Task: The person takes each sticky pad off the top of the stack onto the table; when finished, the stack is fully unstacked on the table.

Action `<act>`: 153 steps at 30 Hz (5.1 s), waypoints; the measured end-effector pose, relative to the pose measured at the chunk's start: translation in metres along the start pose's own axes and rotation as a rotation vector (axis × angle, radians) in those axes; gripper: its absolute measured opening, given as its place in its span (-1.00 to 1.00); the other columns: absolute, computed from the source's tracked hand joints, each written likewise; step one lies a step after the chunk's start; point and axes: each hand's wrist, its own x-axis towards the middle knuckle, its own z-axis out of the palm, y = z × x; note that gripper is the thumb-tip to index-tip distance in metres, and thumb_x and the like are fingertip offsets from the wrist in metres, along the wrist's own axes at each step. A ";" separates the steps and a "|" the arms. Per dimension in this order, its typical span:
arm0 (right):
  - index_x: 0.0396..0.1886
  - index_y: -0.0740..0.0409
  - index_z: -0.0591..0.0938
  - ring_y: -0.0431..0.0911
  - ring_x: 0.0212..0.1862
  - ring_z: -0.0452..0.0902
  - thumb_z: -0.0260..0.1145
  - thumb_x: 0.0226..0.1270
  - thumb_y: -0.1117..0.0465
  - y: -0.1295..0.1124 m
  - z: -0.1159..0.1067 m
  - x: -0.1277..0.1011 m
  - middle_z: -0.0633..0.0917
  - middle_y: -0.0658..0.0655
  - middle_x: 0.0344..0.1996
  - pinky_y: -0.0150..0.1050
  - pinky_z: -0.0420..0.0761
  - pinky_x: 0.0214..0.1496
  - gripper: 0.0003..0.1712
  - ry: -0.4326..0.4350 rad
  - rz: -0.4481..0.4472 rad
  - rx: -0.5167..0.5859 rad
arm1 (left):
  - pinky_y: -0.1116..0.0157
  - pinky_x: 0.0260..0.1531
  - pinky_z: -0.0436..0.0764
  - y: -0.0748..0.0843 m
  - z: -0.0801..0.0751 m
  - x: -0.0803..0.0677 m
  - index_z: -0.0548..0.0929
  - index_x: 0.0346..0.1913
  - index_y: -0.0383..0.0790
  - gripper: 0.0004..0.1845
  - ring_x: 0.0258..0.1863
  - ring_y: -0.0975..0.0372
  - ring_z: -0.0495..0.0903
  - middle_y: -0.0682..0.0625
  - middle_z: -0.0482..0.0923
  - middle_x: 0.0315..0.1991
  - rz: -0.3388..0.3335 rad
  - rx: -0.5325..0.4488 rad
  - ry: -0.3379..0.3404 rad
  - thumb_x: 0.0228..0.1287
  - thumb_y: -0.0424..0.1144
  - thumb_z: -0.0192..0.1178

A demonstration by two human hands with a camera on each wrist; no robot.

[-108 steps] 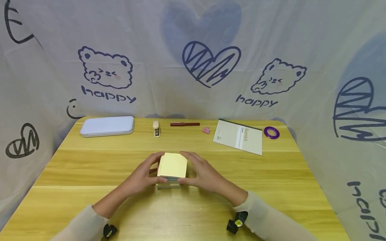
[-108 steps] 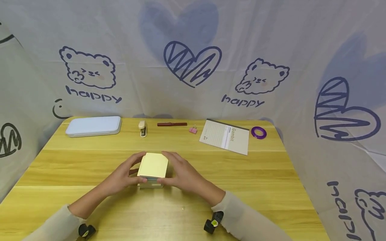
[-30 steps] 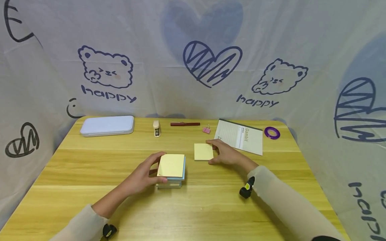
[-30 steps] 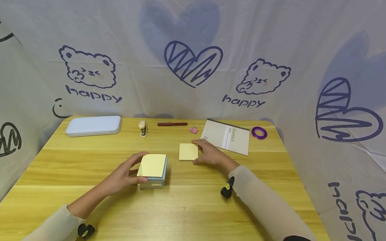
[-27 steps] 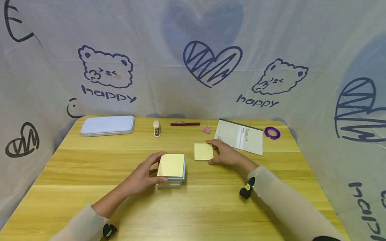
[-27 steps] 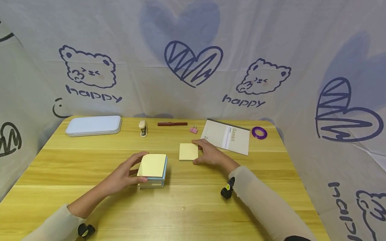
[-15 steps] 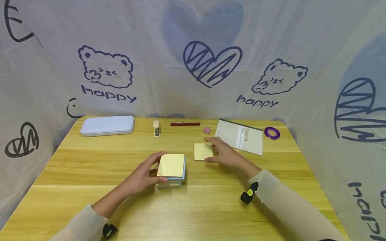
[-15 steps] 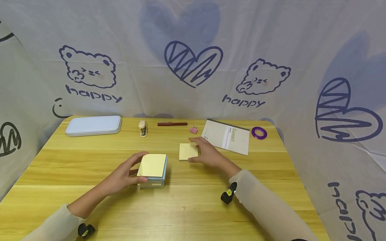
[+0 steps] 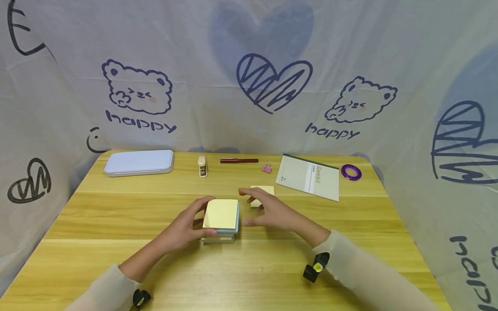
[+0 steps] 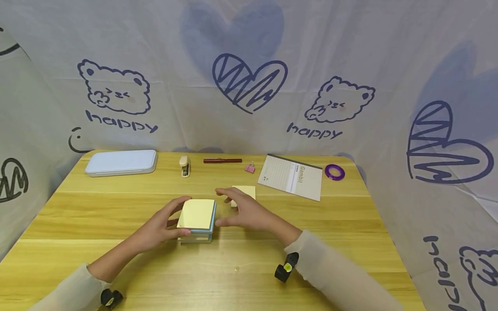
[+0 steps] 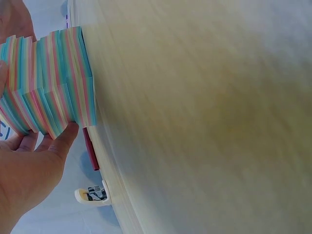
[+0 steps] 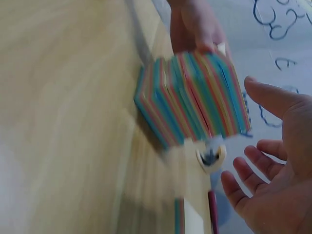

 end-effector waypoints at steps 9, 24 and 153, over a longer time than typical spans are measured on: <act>0.64 0.00 0.23 0.03 0.52 0.26 0.59 0.18 -0.14 -0.013 0.027 0.000 0.29 0.05 0.56 0.10 0.41 0.47 0.12 -0.006 -0.018 -0.092 | -0.20 0.37 0.39 0.000 0.000 -0.001 0.15 0.59 -0.20 -0.06 0.52 -0.19 0.20 -0.23 0.23 0.51 0.013 0.007 -0.005 0.27 -0.23 0.48; 0.59 0.05 0.31 0.03 0.46 0.36 0.58 0.24 -0.06 -0.015 0.035 0.003 0.38 0.08 0.50 0.06 0.48 0.42 0.01 0.072 -0.016 -0.090 | -0.18 0.34 0.43 0.001 0.000 -0.001 0.09 0.62 -0.23 -0.02 0.53 -0.21 0.19 -0.26 0.20 0.52 0.005 0.027 -0.010 0.28 -0.21 0.47; 0.57 0.17 0.31 0.00 0.18 0.54 0.59 0.23 0.03 -0.008 0.043 0.003 0.49 0.16 0.36 0.08 0.62 0.21 0.00 0.051 -0.027 -0.101 | -0.15 0.33 0.45 -0.005 0.001 0.001 0.19 0.58 -0.26 -0.04 0.41 -0.11 0.30 -0.22 0.28 0.42 0.024 0.089 -0.014 0.20 -0.27 0.52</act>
